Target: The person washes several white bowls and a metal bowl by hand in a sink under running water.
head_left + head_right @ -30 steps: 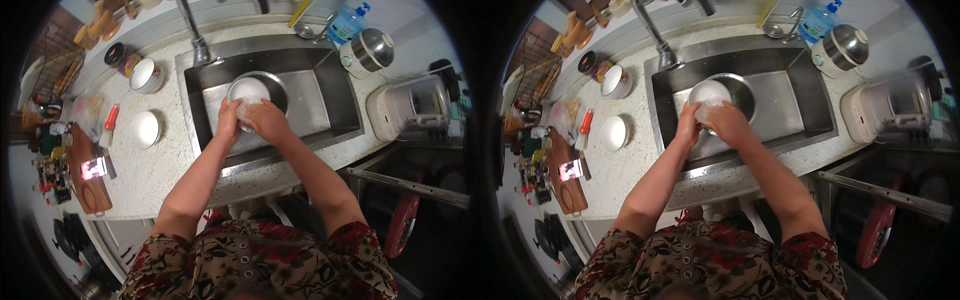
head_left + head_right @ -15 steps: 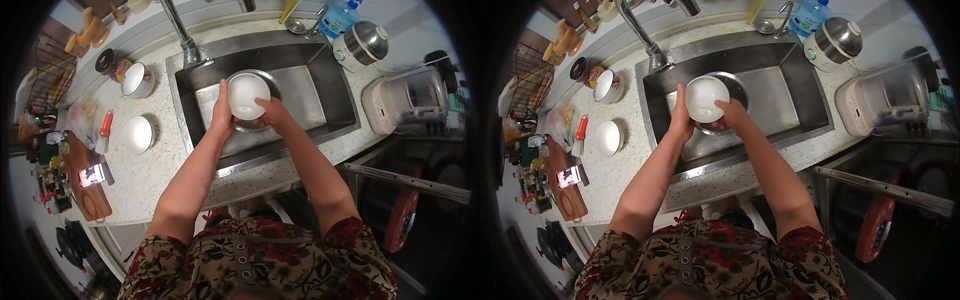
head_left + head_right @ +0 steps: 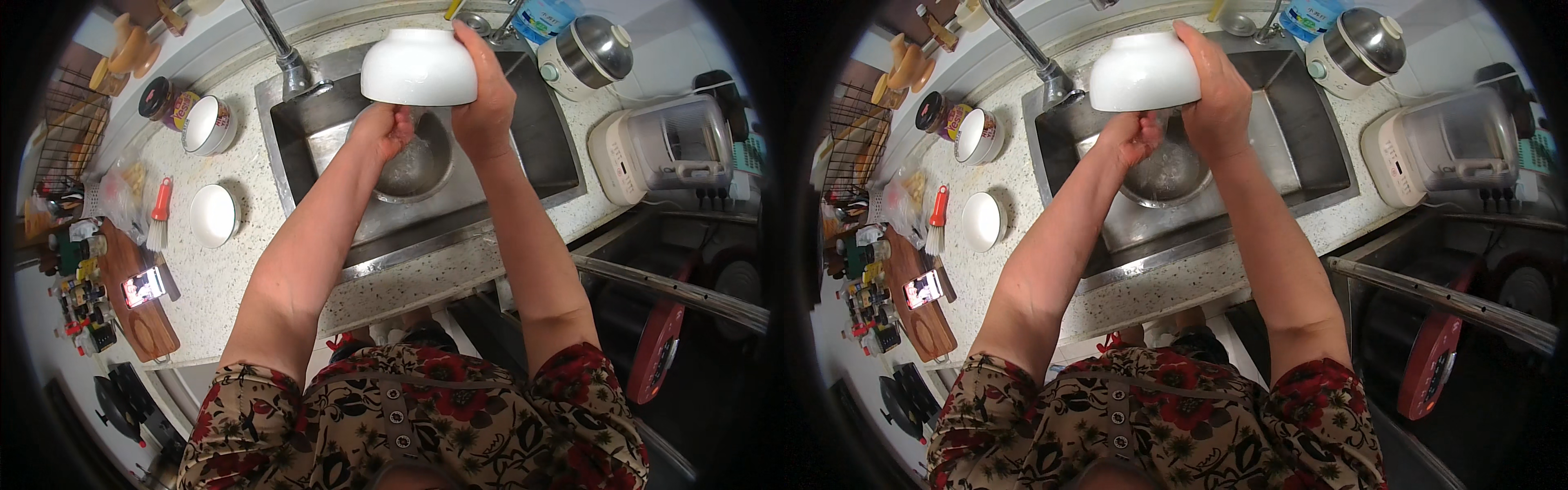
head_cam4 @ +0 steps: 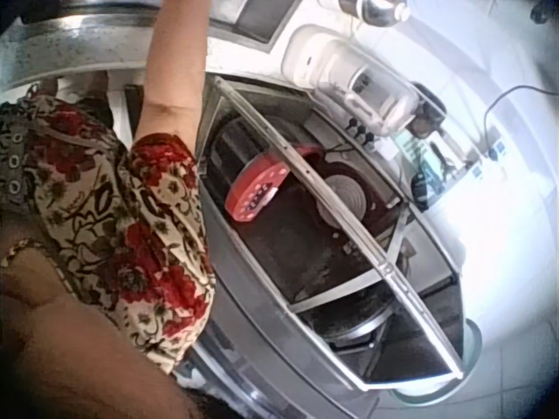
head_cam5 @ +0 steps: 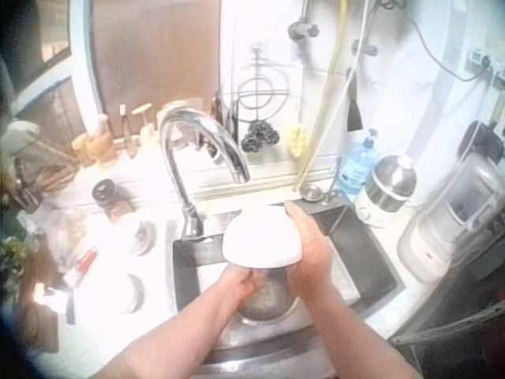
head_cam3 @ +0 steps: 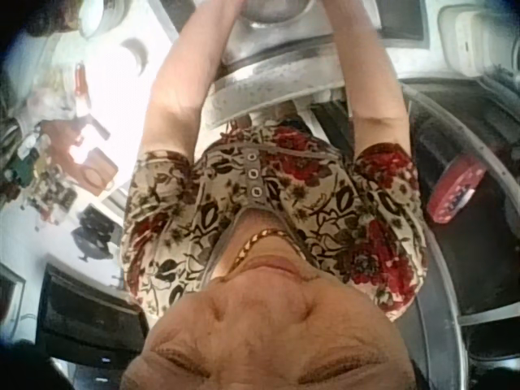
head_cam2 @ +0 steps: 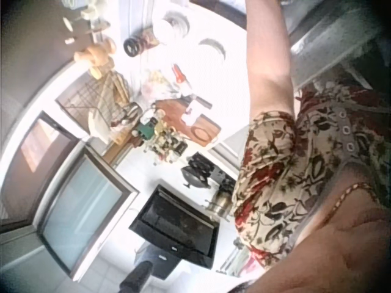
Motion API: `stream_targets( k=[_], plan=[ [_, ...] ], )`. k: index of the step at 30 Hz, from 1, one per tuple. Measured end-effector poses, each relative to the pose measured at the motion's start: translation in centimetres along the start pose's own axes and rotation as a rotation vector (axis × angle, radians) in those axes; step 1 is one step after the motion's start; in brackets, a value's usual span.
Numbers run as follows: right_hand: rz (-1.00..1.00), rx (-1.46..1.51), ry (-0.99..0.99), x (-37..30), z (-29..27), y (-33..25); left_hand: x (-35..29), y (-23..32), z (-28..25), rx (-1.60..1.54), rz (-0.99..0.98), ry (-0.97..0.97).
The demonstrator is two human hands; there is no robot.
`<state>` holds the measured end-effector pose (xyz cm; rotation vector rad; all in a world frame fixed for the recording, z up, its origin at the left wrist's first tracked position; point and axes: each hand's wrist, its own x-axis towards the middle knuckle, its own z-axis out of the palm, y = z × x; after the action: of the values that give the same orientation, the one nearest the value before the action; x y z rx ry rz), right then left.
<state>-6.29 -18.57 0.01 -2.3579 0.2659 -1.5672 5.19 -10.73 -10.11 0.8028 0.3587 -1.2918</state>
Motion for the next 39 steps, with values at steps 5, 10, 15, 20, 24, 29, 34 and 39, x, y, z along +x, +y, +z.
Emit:
stream_targets(
  k=[5, 10, 15, 20, 24, 29, 34, 39],
  plan=[
    [-0.113, 0.054, 0.058, 3.0, -1.1, -0.4, -3.1, 0.3, 0.7, 1.082, 0.666, 0.135],
    [0.726, 0.428, 0.013, 0.5, -0.4, 0.0, -6.4, 1.0, -0.4, 1.573, 1.491, 0.396],
    [1.563, 0.85, -0.295, -0.8, 0.5, -0.6, -5.4, 4.0, -3.5, 1.585, 1.461, 0.573],
    [1.695, 1.035, -0.383, -1.3, 1.6, -1.6, -4.9, 5.2, -4.5, 1.637, 1.324, 0.462],
    [1.678, 0.995, -0.349, -0.7, 2.4, -2.0, -5.2, 4.9, -5.6, 1.568, 1.374, 0.463],
    [1.679, 0.967, -0.392, -1.0, 2.3, -0.9, -5.3, 4.5, -6.1, 1.549, 1.392, 0.407],
    [1.699, 0.91, -0.339, -1.7, 2.3, -0.5, -5.7, 4.8, -6.4, 1.537, 1.44, 0.389],
    [1.724, 0.907, -0.287, -2.4, 1.6, 0.2, -5.6, 5.1, -5.7, 1.607, 1.432, 0.376]
  ],
)
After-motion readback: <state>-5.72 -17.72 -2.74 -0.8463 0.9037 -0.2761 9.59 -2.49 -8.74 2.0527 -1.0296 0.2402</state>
